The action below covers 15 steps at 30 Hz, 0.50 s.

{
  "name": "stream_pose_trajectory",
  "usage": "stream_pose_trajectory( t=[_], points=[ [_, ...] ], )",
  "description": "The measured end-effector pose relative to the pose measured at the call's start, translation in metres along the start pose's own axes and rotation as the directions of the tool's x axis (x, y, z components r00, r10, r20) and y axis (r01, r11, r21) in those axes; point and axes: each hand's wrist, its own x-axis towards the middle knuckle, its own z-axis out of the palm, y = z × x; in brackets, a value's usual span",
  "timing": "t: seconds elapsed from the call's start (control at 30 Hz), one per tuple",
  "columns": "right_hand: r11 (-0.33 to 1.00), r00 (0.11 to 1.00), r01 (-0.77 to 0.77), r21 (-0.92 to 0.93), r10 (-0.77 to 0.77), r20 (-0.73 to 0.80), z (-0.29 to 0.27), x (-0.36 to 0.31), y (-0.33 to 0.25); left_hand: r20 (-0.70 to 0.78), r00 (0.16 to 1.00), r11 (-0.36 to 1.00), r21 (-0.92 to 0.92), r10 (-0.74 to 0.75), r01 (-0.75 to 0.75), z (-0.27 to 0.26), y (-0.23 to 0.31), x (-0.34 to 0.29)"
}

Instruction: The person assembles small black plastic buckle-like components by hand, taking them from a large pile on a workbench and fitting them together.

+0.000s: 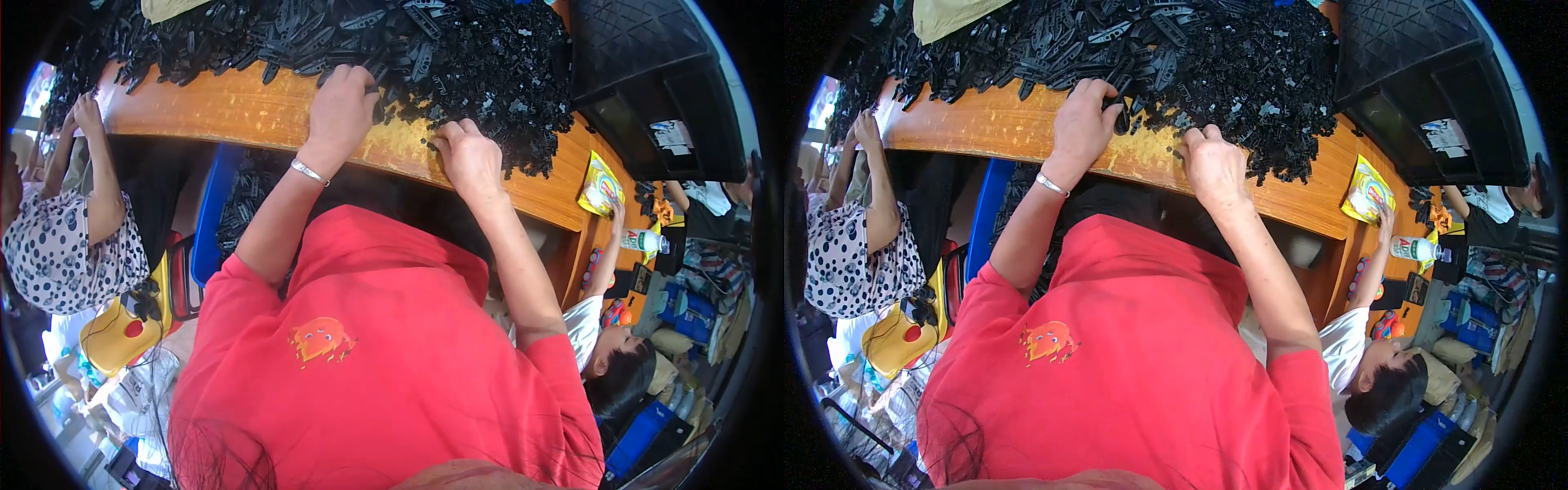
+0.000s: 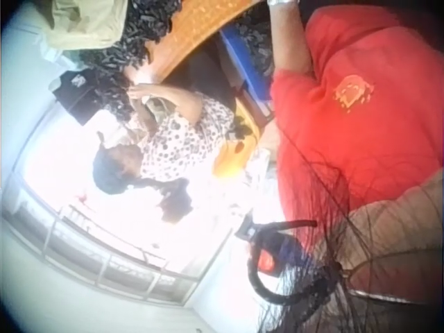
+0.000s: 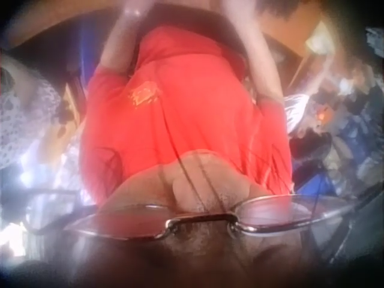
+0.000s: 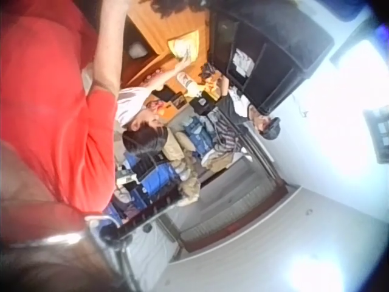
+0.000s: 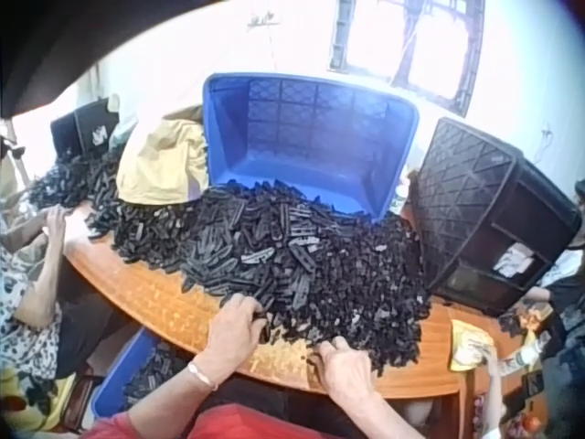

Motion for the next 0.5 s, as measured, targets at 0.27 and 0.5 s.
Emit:
stream_pose_trajectory(
  t=[0.27, 0.5],
  points=[
    [0.982, 0.992, -0.114, 0.149, 0.120, -0.035, -0.002, -0.003, -0.001, 0.191, 0.916, 0.663, -0.640, -0.352, 0.388, -0.011, -0.008, -0.009],
    [0.961, 0.994, -0.102, 0.256, 0.109, -0.014, -0.015, -0.002, -0.007, 0.464, 0.826, -0.007, -0.873, -0.321, 0.488, -0.029, 0.003, -0.023]
  ],
)
